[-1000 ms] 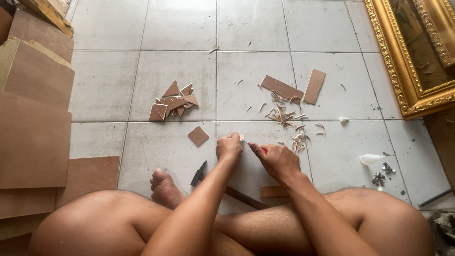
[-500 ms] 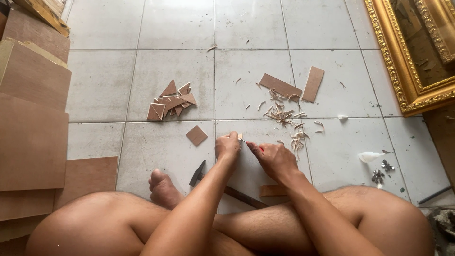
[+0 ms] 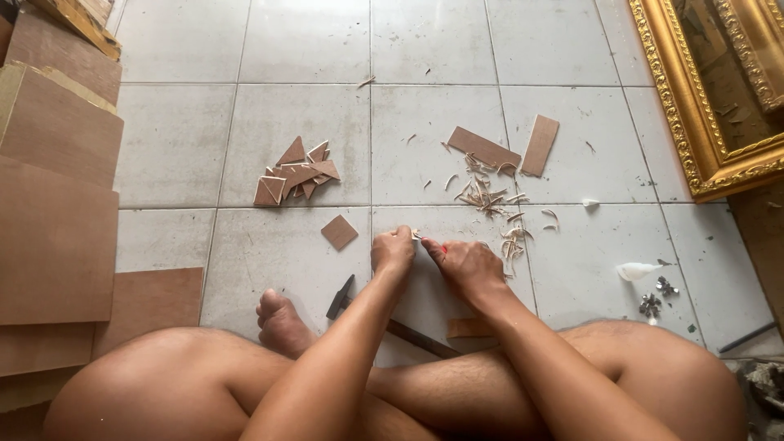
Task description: The person sits on the floor and uses a red utility knife to scrape and shape small rectangular pieces of wood. They hold the wood with one hand and carefully shave off thin layers with the knife, creating wood shavings that accumulate on the floor.
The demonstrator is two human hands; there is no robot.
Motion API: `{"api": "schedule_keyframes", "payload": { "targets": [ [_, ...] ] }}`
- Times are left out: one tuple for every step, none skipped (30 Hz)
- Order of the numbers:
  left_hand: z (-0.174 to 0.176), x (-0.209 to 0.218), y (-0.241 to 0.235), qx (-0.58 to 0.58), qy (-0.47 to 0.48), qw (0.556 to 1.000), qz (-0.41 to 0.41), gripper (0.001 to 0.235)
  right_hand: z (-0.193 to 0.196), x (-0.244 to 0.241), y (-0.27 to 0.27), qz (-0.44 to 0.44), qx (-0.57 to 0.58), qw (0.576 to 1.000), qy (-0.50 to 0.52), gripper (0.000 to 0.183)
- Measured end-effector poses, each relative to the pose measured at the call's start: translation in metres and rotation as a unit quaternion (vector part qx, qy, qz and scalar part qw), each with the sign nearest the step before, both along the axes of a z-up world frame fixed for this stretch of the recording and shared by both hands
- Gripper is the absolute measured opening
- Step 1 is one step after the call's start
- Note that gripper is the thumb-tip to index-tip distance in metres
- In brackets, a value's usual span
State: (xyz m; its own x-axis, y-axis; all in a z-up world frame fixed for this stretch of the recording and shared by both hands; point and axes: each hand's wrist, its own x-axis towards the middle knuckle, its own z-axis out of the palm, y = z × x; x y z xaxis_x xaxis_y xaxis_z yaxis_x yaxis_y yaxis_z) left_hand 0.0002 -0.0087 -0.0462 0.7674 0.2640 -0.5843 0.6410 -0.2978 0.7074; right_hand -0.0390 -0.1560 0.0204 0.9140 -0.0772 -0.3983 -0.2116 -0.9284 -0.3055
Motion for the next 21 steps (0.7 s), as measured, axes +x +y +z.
{"api": "schedule_keyframes", "payload": {
  "targets": [
    [0.003, 0.0, 0.0, 0.0, -0.001, 1.0, 0.001, 0.051, -0.004, 0.005, 0.0, 0.001, 0.0, 1.0, -0.001, 0.095],
    [0.006, -0.001, -0.001, 0.001, -0.002, 1.0, 0.001, 0.05, -0.008, 0.01, 0.0, 0.002, -0.014, 1.0, 0.003, 0.093],
    [0.009, -0.002, -0.002, 0.002, -0.003, 1.0, 0.002, 0.05, -0.012, 0.015, 0.0, 0.004, -0.028, 1.0, 0.007, 0.092],
    [0.008, 0.0, 0.0, 0.003, -0.005, 1.0, 0.001, 0.05, -0.011, 0.018, 0.002, 0.003, -0.027, 1.0, 0.005, 0.092],
    [0.007, 0.003, 0.002, 0.001, -0.01, 1.0, 0.004, 0.049, -0.011, 0.021, 0.004, -0.006, -0.017, 1.0, 0.01, 0.093],
    [0.005, 0.002, 0.001, -0.004, -0.011, 1.0, 0.006, 0.048, -0.011, 0.021, 0.003, -0.017, -0.011, 1.0, 0.019, 0.094],
    [-0.001, -0.002, -0.003, -0.006, -0.009, 1.0, 0.004, 0.048, -0.007, 0.016, -0.001, -0.018, -0.014, 1.0, 0.02, 0.094],
    [-0.005, -0.001, -0.003, -0.016, -0.009, 1.0, 0.01, 0.047, -0.003, 0.016, -0.001, -0.024, -0.003, 0.999, 0.024, 0.095],
    [-0.009, 0.0, -0.002, -0.026, -0.009, 0.999, 0.015, 0.047, 0.0, 0.016, 0.0, -0.029, 0.009, 0.999, 0.028, 0.097],
    [-0.012, -0.001, -0.003, -0.027, -0.009, 0.999, 0.015, 0.047, 0.01, 0.009, -0.001, -0.029, 0.008, 0.999, 0.029, 0.097],
    [-0.016, -0.002, -0.005, -0.047, -0.02, 0.998, 0.022, 0.046, 0.02, 0.003, -0.002, -0.053, 0.044, 0.997, 0.027, 0.099],
    [-0.019, 0.0, -0.004, -0.065, -0.035, 0.997, 0.03, 0.045, 0.029, -0.001, -0.001, -0.075, 0.082, 0.994, 0.022, 0.101],
    [-0.017, 0.0, -0.003, -0.064, -0.038, 0.997, 0.031, 0.045, 0.015, 0.003, -0.006, -0.073, 0.083, 0.994, 0.019, 0.101],
    [-0.017, -0.003, -0.004, -0.075, -0.038, 0.996, 0.029, 0.042, 0.002, 0.004, -0.012, -0.115, 0.133, 0.984, 0.03, 0.103],
    [-0.016, -0.005, -0.006, -0.086, -0.039, 0.995, 0.026, 0.04, -0.012, 0.006, -0.019, -0.156, 0.181, 0.97, 0.04, 0.104],
    [-0.023, -0.003, -0.007, -0.087, -0.04, 0.995, 0.027, 0.04, 0.0, 0.005, -0.016, -0.156, 0.181, 0.97, 0.039, 0.104],
    [-0.029, -0.001, -0.008, -0.107, -0.055, 0.992, 0.025, 0.038, 0.012, 0.004, -0.013, -0.232, 0.306, 0.922, 0.055, 0.095],
    [-0.036, 0.002, -0.007, -0.124, -0.069, 0.99, 0.024, 0.039, 0.023, 0.004, -0.007, -0.302, 0.425, 0.85, 0.072, 0.088],
    [-0.028, 0.001, -0.01, -0.123, -0.07, 0.99, 0.025, 0.039, 0.011, 0.009, -0.009, -0.3, 0.426, 0.85, 0.072, 0.088],
    [-0.019, -0.001, -0.014, -0.156, -0.079, 0.984, 0.036, 0.039, 0.0, 0.014, -0.011, -0.294, 0.454, 0.838, 0.07, 0.077],
    [-0.011, -0.002, -0.018, -0.189, -0.088, 0.977, 0.047, 0.041, -0.012, 0.019, -0.014, -0.287, 0.481, 0.825, 0.068, 0.073]
  ]
}}
